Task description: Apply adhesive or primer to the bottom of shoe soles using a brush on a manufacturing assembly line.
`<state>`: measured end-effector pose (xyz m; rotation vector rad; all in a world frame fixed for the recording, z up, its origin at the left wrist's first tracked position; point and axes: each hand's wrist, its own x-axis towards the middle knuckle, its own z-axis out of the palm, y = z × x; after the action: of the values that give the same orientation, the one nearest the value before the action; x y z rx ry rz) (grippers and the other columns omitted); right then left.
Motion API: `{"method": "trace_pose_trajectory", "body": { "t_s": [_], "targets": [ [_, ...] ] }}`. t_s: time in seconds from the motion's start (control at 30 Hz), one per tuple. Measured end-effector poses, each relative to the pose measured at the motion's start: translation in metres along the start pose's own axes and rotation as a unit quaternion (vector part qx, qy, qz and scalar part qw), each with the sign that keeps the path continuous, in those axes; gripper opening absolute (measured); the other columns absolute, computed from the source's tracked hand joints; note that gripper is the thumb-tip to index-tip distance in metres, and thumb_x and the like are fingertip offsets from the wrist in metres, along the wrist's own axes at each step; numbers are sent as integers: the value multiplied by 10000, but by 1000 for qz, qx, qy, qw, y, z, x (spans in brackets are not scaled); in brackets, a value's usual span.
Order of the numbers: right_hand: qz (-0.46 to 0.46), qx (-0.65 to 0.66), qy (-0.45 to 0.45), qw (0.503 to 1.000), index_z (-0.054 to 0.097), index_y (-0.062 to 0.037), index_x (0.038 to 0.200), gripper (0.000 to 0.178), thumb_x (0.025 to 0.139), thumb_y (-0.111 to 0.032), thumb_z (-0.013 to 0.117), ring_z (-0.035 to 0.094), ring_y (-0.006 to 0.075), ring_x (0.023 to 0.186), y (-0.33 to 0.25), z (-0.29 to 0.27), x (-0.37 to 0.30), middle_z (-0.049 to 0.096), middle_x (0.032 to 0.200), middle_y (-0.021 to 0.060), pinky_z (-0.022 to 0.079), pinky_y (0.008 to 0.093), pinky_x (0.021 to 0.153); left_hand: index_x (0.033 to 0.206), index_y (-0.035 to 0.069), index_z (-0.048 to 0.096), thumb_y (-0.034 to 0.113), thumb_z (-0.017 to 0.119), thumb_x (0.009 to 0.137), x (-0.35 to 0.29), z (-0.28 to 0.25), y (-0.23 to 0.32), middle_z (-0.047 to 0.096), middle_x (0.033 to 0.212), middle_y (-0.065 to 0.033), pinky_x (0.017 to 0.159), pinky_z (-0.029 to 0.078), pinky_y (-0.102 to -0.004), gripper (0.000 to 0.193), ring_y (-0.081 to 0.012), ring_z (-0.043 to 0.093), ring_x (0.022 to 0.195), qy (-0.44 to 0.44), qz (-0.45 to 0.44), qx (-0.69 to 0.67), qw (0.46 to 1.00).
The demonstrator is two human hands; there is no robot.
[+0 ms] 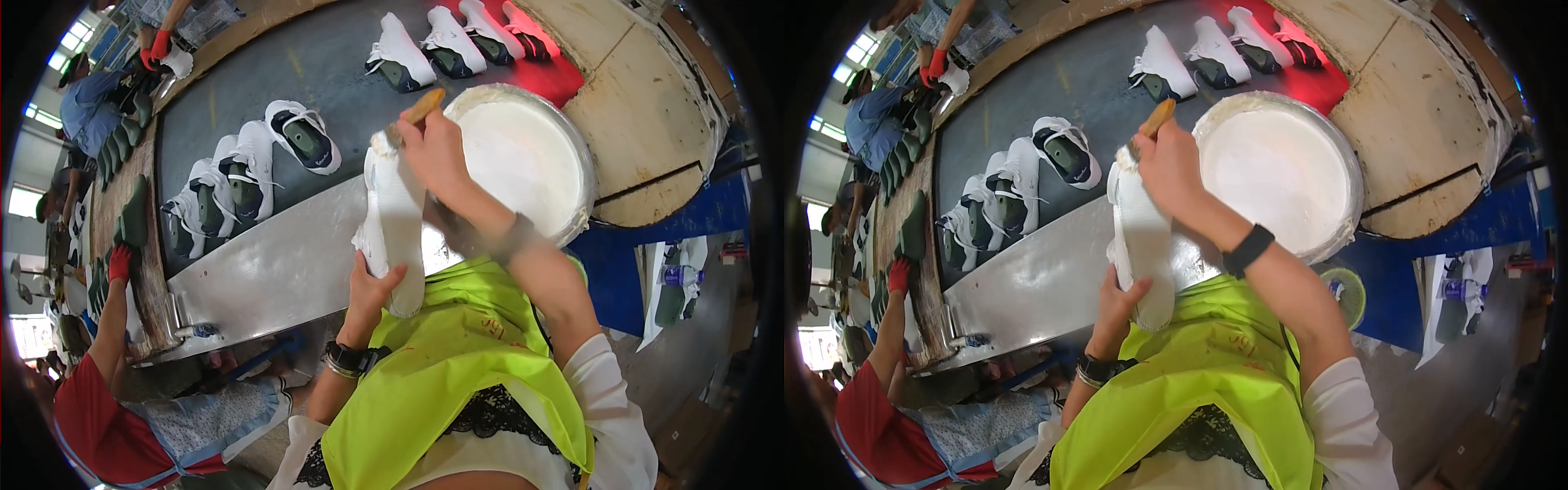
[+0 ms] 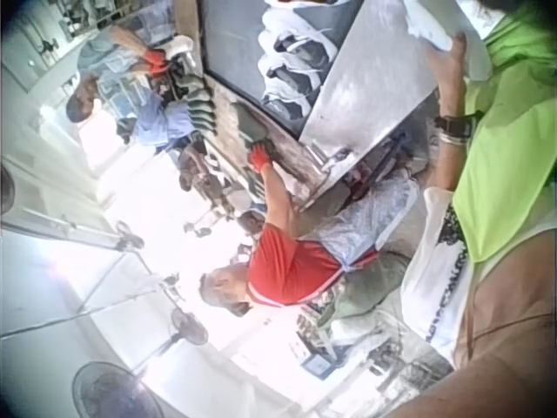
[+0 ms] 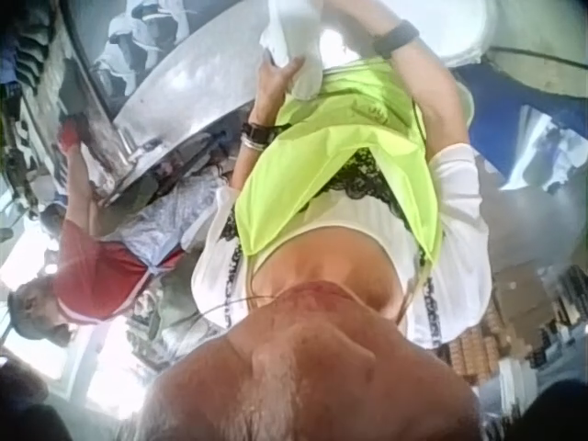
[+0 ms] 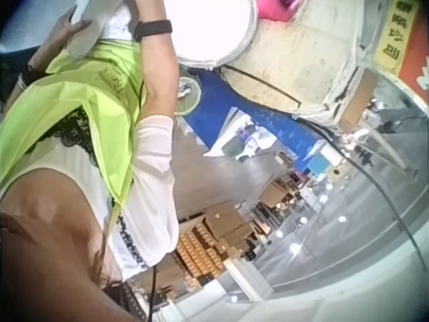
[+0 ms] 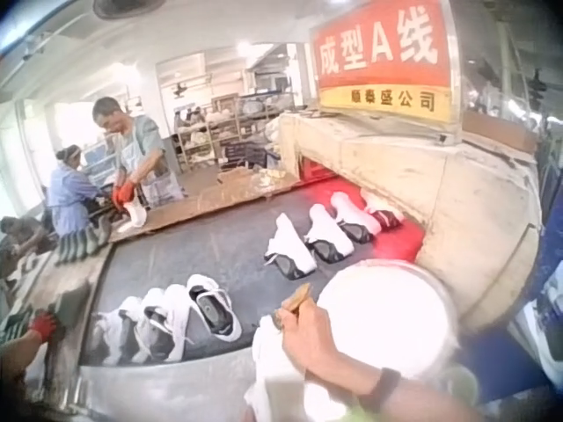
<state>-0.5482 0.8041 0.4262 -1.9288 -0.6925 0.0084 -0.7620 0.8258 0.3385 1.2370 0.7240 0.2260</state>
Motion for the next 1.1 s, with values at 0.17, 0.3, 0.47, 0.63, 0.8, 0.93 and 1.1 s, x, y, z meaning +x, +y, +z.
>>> {"method": "trace_pose_trajectory", "body": {
  "t_s": [0.17, 0.3, 0.47, 0.63, 0.8, 0.93, 1.1],
  "targets": [
    [-32, 48, -70, 996, 599, 37, 998, 207, 878, -131, 597, 658, 243, 765, -11, -6, -22, 671, 842, 157, 506, 326, 716, 1321, -110, 354, 222, 759, 745, 1, -3, 0, 558, 1174, -187, 860, 481, -320, 779, -221, 571, 1028, -1, -12, -11, 1000],
    [4, 38, -189, 981, 594, 32, 1005, 213, 881, -141, 596, 658, 239, 798, -20, -19, -26, 665, 862, 176, 502, 329, 731, 1321, -117, 352, 218, 757, 747, 0, -3, 2, 563, 1170, -187, 858, 482, -318, 778, -227, 578, 1016, -9, -6, -19, 1000],
    [-19, -2, -97, 995, 598, 37, 994, 212, 892, -148, 587, 659, 248, 797, 19, -29, 4, 664, 859, 180, 502, 331, 727, 1330, -74, 370, 191, 734, 768, -3, -7, 5, 565, 1173, -166, 867, 479, -319, 720, -218, 576, 1033, -28, -19, -44, 998],
    [-99, 18, -97, 990, 605, -8, 962, 189, 898, -181, 566, 597, 365, 866, 15, -32, -69, 618, 912, 199, 469, 395, 779, 1332, -33, 389, 177, 710, 792, -4, -14, 3, 563, 1187, -148, 878, 477, -325, 663, -210, 572, 1051, -30, -17, -95, 995],
    [-67, 67, -153, 984, 593, 3, 954, 187, 881, -169, 586, 610, 387, 844, 2, -26, -68, 630, 894, 211, 481, 422, 747, 1331, -27, 391, 164, 693, 800, -4, -14, 3, 559, 1198, -142, 882, 474, -325, 640, -215, 571, 1056, -44, -15, -89, 995],
    [-34, 45, -102, 993, 618, 20, 955, 194, 899, -159, 569, 655, 358, 825, -7, -1, 1, 666, 911, 193, 505, 383, 722, 1336, -24, 389, 169, 693, 799, -5, -12, 5, 557, 1204, -141, 888, 472, -329, 646, -215, 567, 1065, -38, -24, -79, 996],
    [-24, -74, 1, 997, 607, 54, 953, 205, 879, -138, 605, 663, 340, 785, 25, -13, -21, 665, 857, 209, 513, 368, 704, 1332, -26, 395, 184, 704, 800, -8, -15, 7, 563, 1199, -143, 892, 470, -334, 651, -216, 572, 1058, -38, -9, -93, 995]
  ]
}}
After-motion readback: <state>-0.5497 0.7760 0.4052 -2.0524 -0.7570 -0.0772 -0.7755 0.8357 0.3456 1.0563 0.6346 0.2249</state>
